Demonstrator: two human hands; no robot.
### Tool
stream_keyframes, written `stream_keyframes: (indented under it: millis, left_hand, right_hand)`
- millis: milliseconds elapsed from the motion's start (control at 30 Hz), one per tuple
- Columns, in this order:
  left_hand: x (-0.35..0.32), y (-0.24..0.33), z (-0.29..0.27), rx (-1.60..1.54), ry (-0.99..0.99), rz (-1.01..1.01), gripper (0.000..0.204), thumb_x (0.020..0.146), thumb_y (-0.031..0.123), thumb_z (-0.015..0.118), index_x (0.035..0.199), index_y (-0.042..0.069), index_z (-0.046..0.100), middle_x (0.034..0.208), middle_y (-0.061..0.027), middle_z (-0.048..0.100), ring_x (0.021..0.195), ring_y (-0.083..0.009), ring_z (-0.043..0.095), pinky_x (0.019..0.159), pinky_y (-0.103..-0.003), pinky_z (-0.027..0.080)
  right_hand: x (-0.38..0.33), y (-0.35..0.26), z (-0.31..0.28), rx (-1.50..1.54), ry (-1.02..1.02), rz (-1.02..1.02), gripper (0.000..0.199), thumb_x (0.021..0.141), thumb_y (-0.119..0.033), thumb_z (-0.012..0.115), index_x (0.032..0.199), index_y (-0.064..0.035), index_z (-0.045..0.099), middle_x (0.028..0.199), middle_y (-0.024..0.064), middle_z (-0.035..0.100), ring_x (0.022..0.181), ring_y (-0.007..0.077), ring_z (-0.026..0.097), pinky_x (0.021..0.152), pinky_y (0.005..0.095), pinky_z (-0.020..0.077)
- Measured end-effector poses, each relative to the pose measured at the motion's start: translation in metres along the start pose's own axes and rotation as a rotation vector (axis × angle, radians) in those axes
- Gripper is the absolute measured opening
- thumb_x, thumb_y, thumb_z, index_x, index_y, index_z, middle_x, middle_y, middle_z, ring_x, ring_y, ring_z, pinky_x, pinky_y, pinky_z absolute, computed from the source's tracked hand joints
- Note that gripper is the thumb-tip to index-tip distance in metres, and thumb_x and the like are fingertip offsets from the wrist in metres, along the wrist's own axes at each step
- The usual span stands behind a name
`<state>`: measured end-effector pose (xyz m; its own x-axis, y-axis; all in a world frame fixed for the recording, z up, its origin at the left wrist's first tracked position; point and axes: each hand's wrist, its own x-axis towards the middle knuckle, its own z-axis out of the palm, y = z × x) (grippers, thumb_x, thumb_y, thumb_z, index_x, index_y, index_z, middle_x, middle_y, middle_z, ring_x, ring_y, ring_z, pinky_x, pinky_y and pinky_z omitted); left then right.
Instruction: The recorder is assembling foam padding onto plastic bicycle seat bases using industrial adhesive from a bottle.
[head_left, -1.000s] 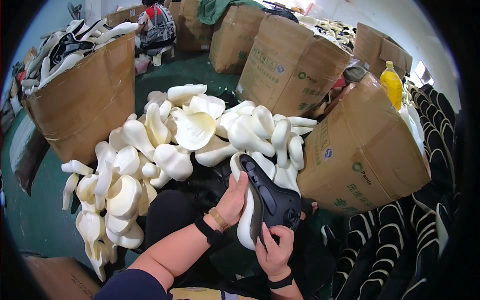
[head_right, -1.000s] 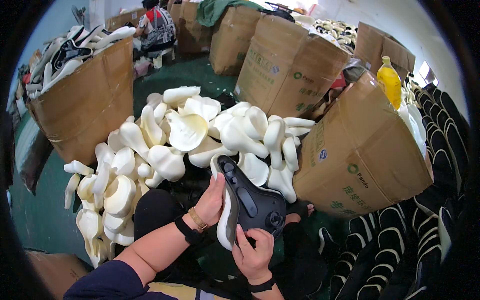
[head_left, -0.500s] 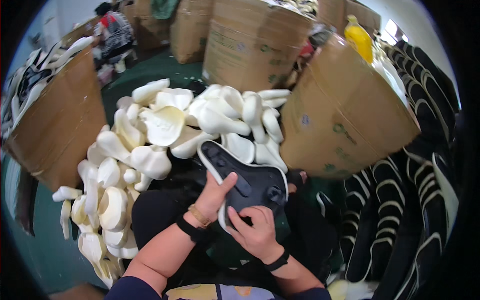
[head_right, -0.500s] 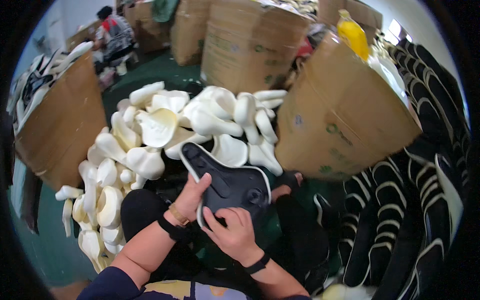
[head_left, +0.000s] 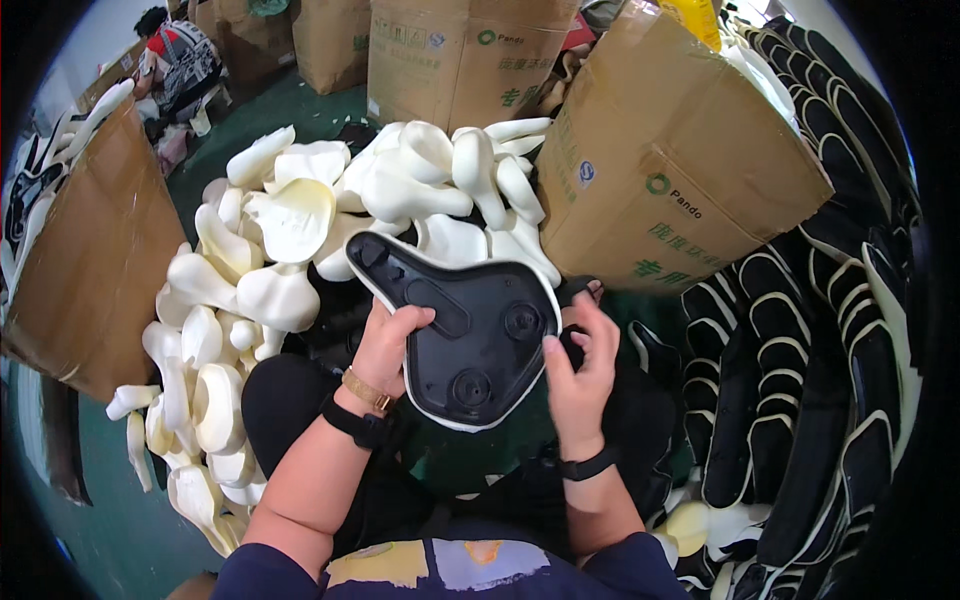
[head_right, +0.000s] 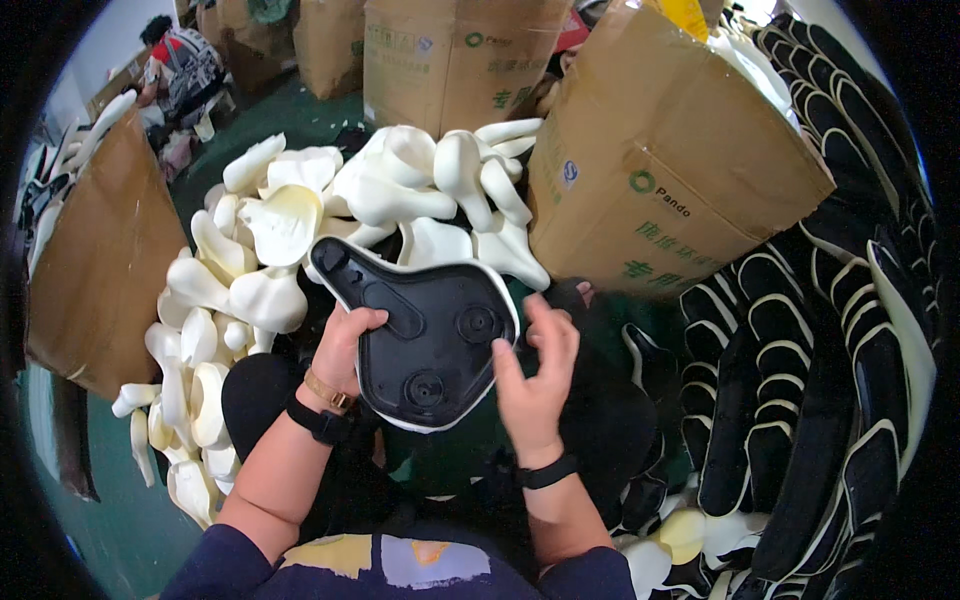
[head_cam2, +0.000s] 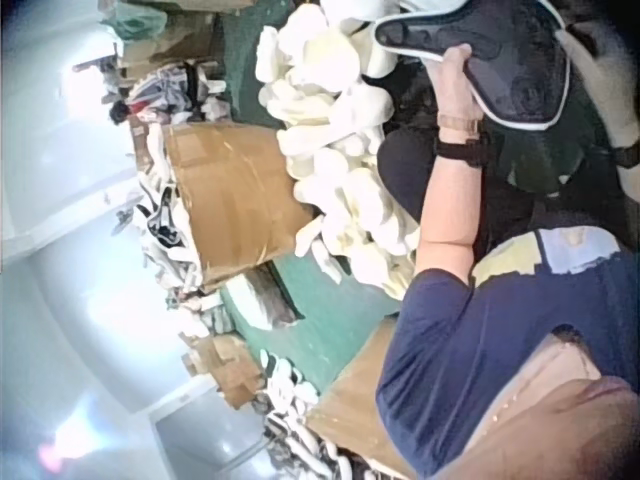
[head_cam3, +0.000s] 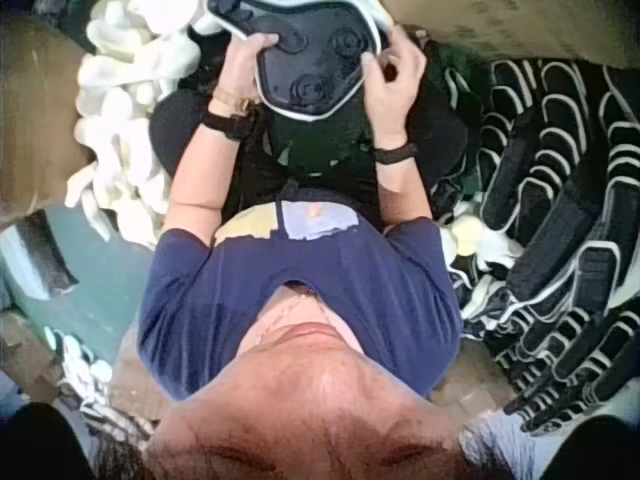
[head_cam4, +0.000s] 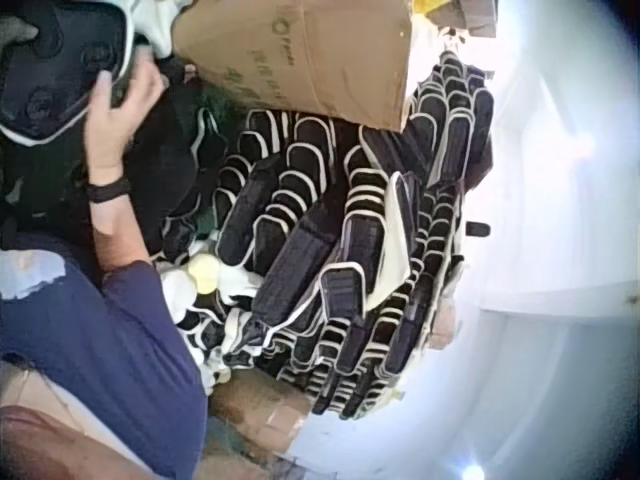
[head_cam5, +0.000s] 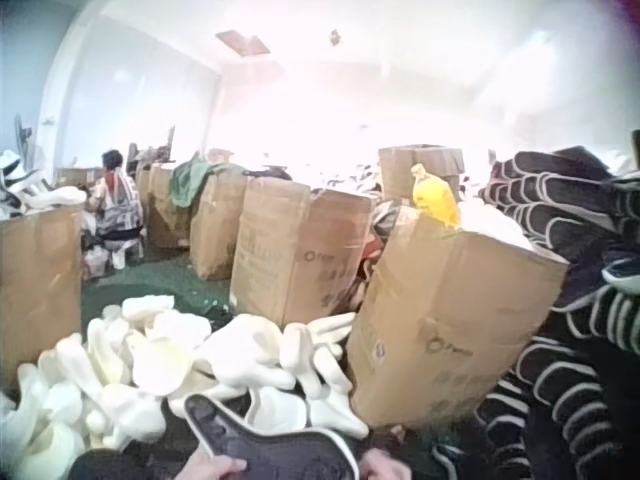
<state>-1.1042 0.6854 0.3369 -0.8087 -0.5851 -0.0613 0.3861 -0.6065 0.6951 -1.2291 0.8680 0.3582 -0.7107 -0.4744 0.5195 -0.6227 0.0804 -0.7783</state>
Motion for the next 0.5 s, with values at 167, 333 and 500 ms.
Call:
stream_keyframes:
  millis: [167, 333, 500]
  left_hand:
    - [-0.002, 0.000, 0.002, -0.014, -0.105, 0.053, 0.055, 0.081, -0.002, 0.054, 0.135, 0.000, 0.039, 0.121, -0.0161, 0.057, 0.109, -0.0271, 0.061, 0.095, -0.039, 0.052]
    - [-0.019, 0.052, 0.018, 0.079, 0.059, 0.020, 0.083, 0.087, 0.008, 0.066, 0.149, 0.008, 0.010, 0.133, -0.0189, 0.049, 0.123, -0.0282, 0.052, 0.097, -0.046, 0.048]
    - [-0.066, 0.178, -0.070, -0.021, 0.036, 0.513, 0.042, 0.098, 0.025, 0.045, 0.136, 0.006, 0.045, 0.120, -0.0116, 0.063, 0.109, -0.0222, 0.061, 0.093, -0.039, 0.050]
  right_hand:
    - [-0.008, 0.003, 0.004, 0.953, -0.329, 0.749, 0.076, 0.077, 0.005, 0.067, 0.145, 0.0036, 0.033, 0.139, 0.0130, 0.048, 0.128, 0.0240, 0.046, 0.109, 0.0369, 0.0354]
    - [0.028, -0.019, -0.084, 0.373, -0.069, 0.285, 0.076, 0.070, 0.009, 0.059, 0.143, 0.0035, 0.038, 0.142, 0.0182, 0.047, 0.131, 0.0289, 0.046, 0.114, 0.0423, 0.0294]
    - [0.047, -0.022, -0.299, -0.566, -0.077, 0.104, 0.065, 0.082, 0.008, 0.057, 0.144, 0.0012, 0.038, 0.142, 0.0205, 0.044, 0.130, 0.0275, 0.045, 0.110, 0.0399, 0.0341]
